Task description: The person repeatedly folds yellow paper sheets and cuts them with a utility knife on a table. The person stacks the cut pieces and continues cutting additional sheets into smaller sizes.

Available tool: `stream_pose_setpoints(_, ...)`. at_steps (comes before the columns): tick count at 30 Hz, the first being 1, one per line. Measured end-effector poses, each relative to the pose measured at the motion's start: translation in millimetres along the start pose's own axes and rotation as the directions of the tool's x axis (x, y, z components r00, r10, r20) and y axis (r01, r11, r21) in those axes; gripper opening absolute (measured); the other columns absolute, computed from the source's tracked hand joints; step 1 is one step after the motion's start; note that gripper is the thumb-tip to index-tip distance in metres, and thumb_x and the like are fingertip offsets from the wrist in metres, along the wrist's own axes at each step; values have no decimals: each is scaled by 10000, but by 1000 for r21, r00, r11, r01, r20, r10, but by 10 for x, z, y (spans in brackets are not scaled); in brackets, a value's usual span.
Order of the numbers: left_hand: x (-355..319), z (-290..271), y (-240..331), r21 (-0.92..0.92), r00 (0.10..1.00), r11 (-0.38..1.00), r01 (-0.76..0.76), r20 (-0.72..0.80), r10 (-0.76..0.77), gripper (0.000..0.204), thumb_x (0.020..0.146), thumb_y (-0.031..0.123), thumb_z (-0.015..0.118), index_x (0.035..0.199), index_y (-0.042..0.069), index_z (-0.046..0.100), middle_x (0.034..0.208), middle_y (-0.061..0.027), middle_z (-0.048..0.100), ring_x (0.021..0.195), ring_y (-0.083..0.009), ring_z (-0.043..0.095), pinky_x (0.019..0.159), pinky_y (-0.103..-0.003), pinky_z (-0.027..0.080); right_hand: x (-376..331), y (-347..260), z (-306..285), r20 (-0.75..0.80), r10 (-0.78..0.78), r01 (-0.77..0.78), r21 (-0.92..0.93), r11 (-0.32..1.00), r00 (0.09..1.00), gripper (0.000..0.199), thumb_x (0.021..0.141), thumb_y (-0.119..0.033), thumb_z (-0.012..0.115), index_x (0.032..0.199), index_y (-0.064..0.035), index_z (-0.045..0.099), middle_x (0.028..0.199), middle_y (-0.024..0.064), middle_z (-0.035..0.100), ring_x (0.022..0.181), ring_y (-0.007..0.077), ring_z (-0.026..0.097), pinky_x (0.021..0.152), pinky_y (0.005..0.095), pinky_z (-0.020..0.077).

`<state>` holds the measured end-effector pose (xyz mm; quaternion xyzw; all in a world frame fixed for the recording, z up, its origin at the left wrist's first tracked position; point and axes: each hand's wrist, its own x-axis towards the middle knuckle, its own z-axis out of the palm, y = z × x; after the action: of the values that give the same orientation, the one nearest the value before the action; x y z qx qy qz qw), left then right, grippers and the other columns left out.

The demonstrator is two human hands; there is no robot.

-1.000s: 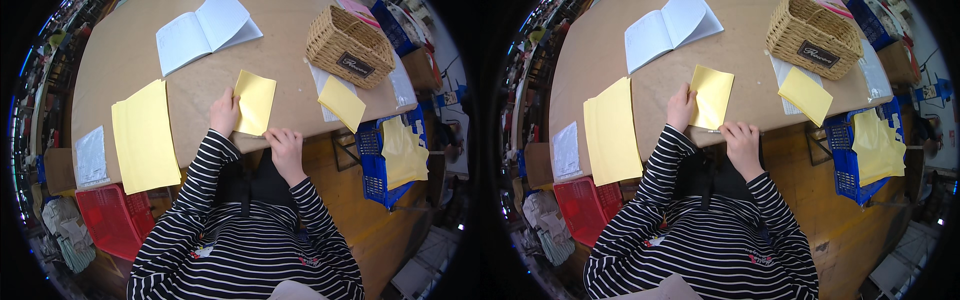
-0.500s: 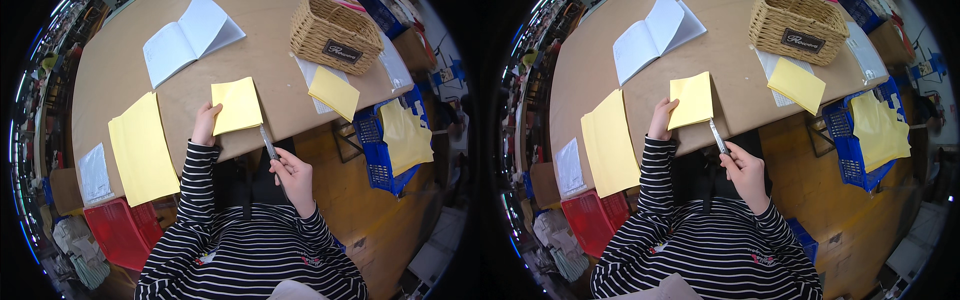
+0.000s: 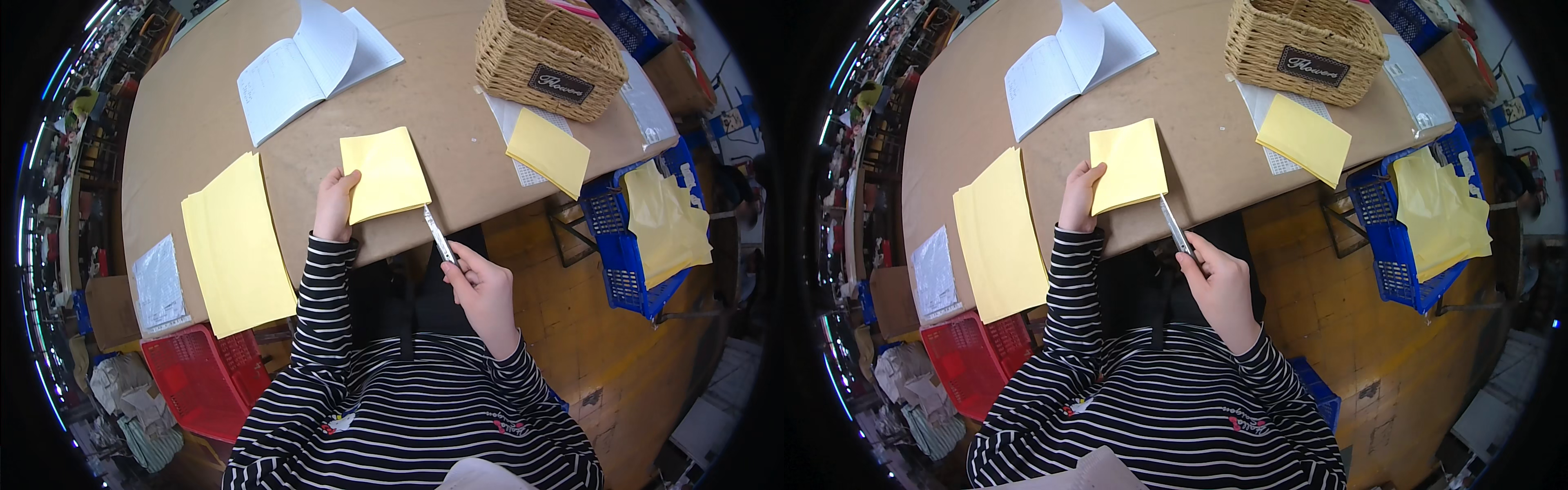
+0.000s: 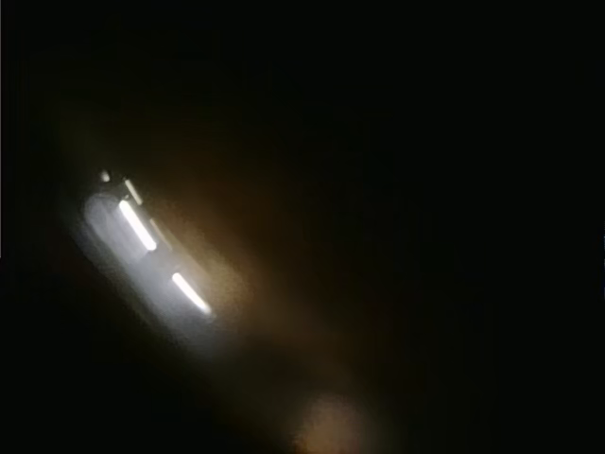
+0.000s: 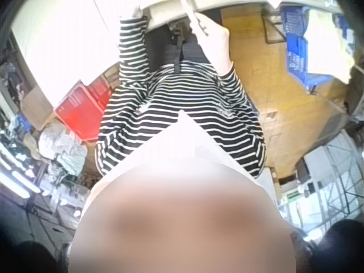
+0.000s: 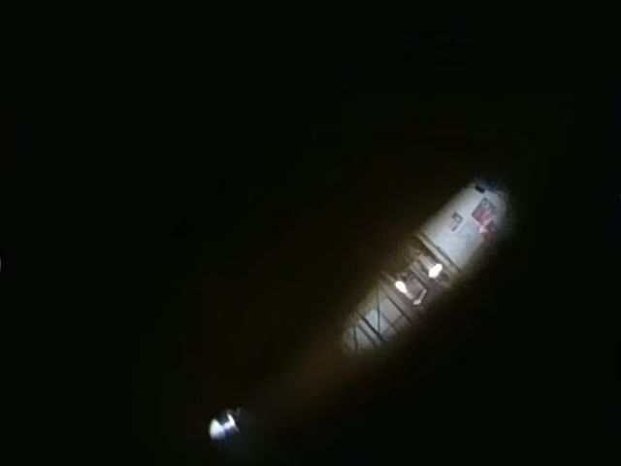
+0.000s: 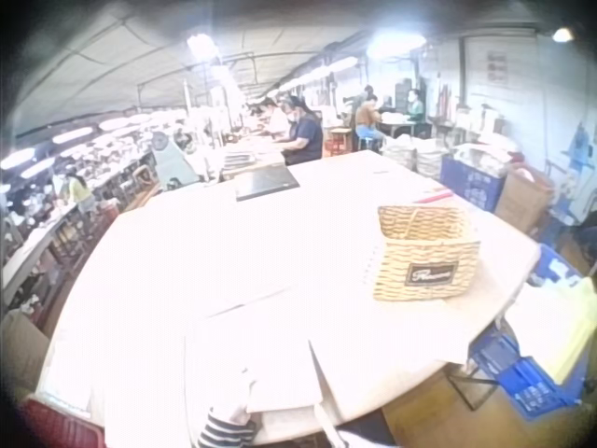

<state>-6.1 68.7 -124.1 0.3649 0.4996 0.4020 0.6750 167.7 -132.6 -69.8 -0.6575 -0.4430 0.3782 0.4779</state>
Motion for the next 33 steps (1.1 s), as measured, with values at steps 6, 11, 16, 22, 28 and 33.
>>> stream_pose_setpoints(6, -20, 22, -14, 59, 999, 997, -40, -23, 41, 126, 965, 105, 566, 1005, -13, 586, 932, -76, 662, 804, -128, 630, 743, -254, 504, 15, 41, -22, -5, -3, 2, -118, 993, 1000, 313, 912, -24, 671, 1222, 14, 658, 664, 19, 620, 513, 26, 515, 464, 199, 404)
stream_pose_setpoints(11, 31, -3, -64, 50, 999, 997, -52, -3, 53, 150, 962, 73, 564, 1051, -47, 579, 959, -112, 688, 813, -152, 666, 731, -267, 533, 18, 78, -20, 7, 6, -6, -83, 997, 1000, 313, 915, -31, 672, 1224, 16, 657, 661, 14, 616, 513, 23, 510, 466, 196, 402)
stream_pose_setpoints(16, 46, -6, -113, 55, 997, 996, -71, 2, 71, 138, 972, 70, 556, 1046, -45, 572, 950, -112, 690, 786, -147, 665, 711, -260, 532, 22, 58, -34, 16, 72, -71, -30, 997, 997, 313, 919, -34, 668, 1227, 18, 656, 665, 17, 621, 513, 21, 505, 467, 193, 401)
stream_pose_setpoints(22, 41, 4, -105, 65, 998, 996, -64, -5, 65, 125, 974, 71, 555, 1038, -35, 568, 944, -106, 687, 787, -142, 662, 707, -256, 528, 5, 12, -62, 45, 101, -101, 8, 995, 994, 310, 920, -32, 665, 1225, 28, 655, 678, 27, 634, 512, 22, 503, 468, 192, 402)
stream_pose_setpoints(28, 29, 7, -143, 107, 995, 990, -97, 47, 92, 124, 981, 85, 556, 1037, -25, 565, 924, -86, 683, 785, -124, 652, 704, -250, 519, 26, 69, -43, 44, 119, -119, 14, 993, 992, 313, 922, -33, 664, 1229, 31, 652, 677, 31, 633, 514, 25, 505, 468, 194, 405)
stream_pose_setpoints(33, 38, 20, -147, 502, 962, 822, -269, 182, 203, 208, 991, 165, 584, 1089, -18, 564, 926, -75, 678, 778, -160, 651, 713, -286, 515, 40, 208, 2, 6, 109, -109, 61, 992, 994, 304, 926, -40, 660, 1225, 16, 657, 680, 29, 633, 520, 31, 513, 474, 200, 412)
